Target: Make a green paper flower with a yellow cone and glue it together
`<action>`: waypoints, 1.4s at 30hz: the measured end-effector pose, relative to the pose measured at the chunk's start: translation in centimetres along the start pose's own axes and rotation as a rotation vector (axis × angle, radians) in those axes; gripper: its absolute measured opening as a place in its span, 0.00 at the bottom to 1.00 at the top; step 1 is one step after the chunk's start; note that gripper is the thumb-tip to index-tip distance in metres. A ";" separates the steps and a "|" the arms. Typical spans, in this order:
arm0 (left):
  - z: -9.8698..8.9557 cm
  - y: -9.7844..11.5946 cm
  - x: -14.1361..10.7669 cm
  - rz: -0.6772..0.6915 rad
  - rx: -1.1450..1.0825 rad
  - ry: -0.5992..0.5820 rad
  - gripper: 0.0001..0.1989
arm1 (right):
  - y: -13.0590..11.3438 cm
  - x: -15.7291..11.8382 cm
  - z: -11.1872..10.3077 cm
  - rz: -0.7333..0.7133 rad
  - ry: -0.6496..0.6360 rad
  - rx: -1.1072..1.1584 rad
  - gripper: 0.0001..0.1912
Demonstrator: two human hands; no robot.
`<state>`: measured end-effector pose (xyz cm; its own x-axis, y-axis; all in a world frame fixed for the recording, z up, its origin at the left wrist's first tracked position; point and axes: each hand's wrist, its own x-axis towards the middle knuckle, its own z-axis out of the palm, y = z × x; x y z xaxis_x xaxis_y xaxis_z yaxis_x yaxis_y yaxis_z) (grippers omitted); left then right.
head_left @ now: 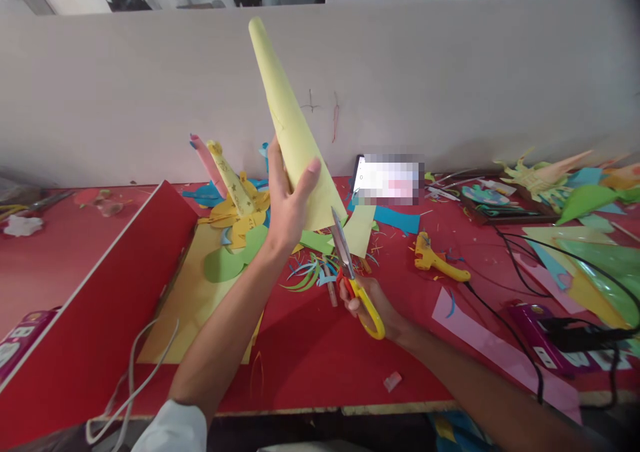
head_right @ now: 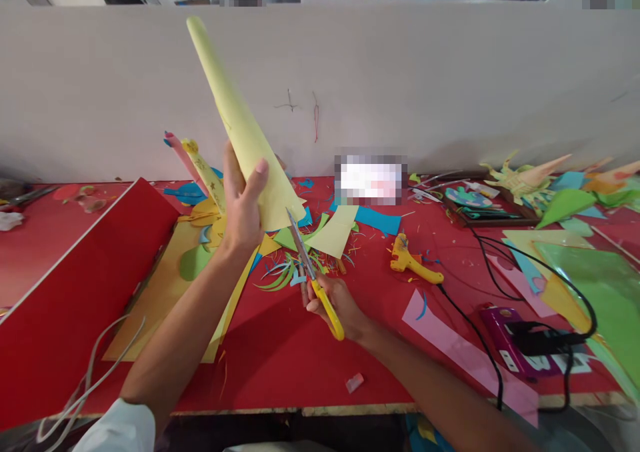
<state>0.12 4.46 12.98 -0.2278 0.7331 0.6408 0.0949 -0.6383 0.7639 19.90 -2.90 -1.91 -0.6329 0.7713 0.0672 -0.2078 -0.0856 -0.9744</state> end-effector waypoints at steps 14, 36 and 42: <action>0.8 1.0 0.0 -0.170 -0.250 -0.038 0.32 | -1.4 0.1 0.2 -0.059 0.004 -0.120 0.37; 0.0 -0.3 0.1 -0.058 0.044 0.056 0.34 | -0.1 -0.3 -0.2 -0.011 0.010 -0.057 0.34; -0.1 0.6 0.2 -0.110 -0.082 -0.033 0.31 | -0.7 -0.2 -0.4 -0.018 0.088 -0.217 0.37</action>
<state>0.02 4.18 13.56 -0.2002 0.8059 0.5571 -0.0084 -0.5700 0.8216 20.45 -2.76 -1.34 -0.5614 0.8241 0.0749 -0.0469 0.0587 -0.9972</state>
